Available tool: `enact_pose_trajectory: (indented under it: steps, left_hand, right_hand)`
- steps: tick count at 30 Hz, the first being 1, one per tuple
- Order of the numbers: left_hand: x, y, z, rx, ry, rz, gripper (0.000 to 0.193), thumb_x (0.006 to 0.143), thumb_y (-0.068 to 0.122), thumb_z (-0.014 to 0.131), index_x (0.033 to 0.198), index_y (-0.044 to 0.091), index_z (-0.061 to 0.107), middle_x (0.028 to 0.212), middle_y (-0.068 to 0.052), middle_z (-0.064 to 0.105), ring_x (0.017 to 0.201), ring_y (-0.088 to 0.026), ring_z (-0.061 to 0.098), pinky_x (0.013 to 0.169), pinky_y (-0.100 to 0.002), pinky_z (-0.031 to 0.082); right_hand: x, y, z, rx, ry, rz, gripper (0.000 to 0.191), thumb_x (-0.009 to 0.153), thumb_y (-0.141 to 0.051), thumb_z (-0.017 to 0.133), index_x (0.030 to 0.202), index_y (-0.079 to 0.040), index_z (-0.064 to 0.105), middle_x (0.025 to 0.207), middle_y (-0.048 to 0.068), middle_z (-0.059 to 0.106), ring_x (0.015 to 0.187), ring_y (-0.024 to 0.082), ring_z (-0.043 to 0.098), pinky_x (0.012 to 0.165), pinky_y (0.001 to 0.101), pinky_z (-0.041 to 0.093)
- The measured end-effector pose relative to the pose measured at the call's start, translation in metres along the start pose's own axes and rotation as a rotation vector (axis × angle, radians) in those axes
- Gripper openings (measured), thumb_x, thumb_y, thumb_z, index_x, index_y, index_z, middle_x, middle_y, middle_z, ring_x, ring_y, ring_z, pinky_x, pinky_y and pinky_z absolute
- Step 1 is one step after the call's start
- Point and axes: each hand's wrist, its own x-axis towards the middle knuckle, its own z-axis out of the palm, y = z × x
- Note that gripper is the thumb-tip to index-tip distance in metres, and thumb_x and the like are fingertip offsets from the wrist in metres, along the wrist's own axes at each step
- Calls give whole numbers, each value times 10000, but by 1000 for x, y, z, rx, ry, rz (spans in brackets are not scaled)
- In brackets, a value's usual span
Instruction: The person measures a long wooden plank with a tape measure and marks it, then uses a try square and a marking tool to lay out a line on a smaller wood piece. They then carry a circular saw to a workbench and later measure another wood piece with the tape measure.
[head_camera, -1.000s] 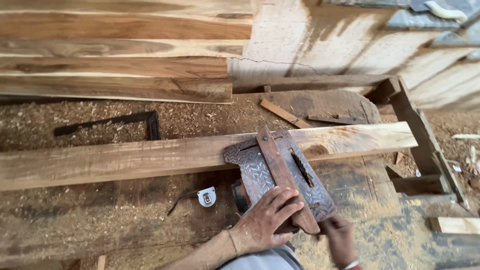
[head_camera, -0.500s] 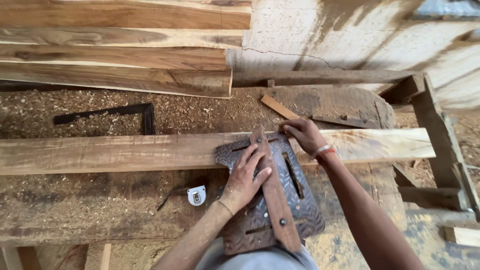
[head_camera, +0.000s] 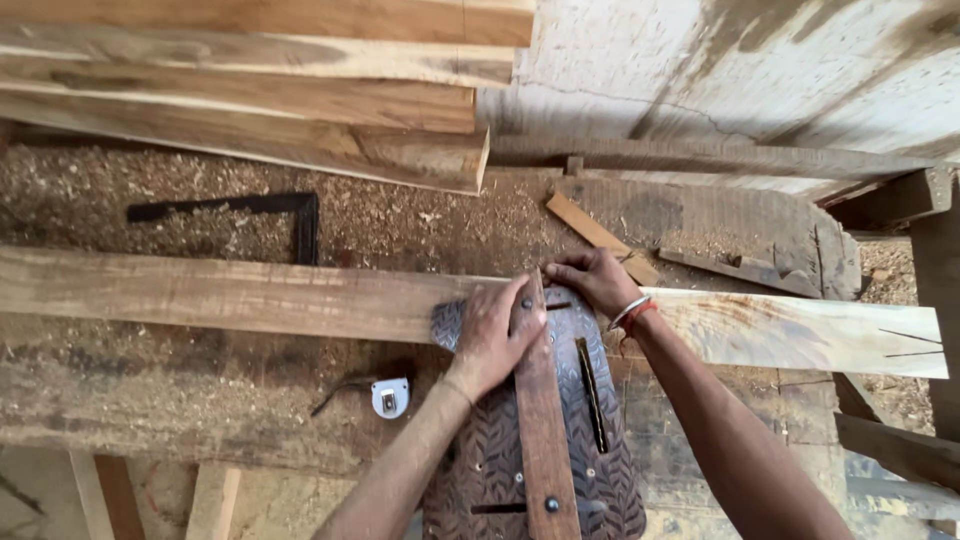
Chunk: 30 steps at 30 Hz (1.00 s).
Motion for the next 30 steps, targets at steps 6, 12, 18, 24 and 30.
enact_pose_trajectory:
  steps: [6, 12, 18, 24, 30]
  left_hand:
    - [1, 3, -4, -119, 0, -13, 579, 964, 462, 644, 1397, 84, 569, 1322, -194, 634, 1264, -368, 567, 1096, -483, 405]
    - [-8, 4, -7, -183, 59, 21, 552, 1005, 440, 615, 1419, 80, 559, 1342, -187, 620, 1270, -367, 568, 1093, -472, 412]
    - [-11, 2, -10, -216, 95, 81, 523, 1021, 440, 603, 1396, 76, 582, 1332, -180, 633, 1273, -360, 572, 1110, -461, 417]
    - [-14, 0, -9, -230, 96, 95, 521, 1018, 432, 611, 1396, 74, 587, 1330, -188, 639, 1267, -372, 576, 1100, -458, 423]
    - [-14, -1, -9, -231, 90, 118, 510, 1013, 430, 618, 1380, 76, 601, 1324, -186, 647, 1267, -369, 580, 1103, -457, 429]
  right_hand:
    - [-9, 4, -3, 477, -19, -59, 245, 1039, -188, 643, 1081, 26, 754, 907, 83, 781, 801, 126, 709, 781, 276, 596]
    - [-41, 10, 12, 838, -187, 144, 279, 1048, -181, 577, 1223, -16, 717, 993, 106, 764, 797, 190, 720, 709, 342, 613]
    - [-50, 19, 31, 697, -236, -144, 334, 976, -82, 656, 1293, 21, 668, 1137, 128, 745, 962, 172, 730, 851, 331, 627]
    - [-59, 31, 36, 741, -170, -97, 338, 986, -86, 631, 1299, 40, 643, 1209, 121, 730, 1018, 182, 720, 873, 339, 623]
    - [-62, 20, 32, 476, -220, -103, 320, 1012, -115, 603, 1285, 40, 663, 1178, 131, 736, 992, 177, 698, 815, 344, 622]
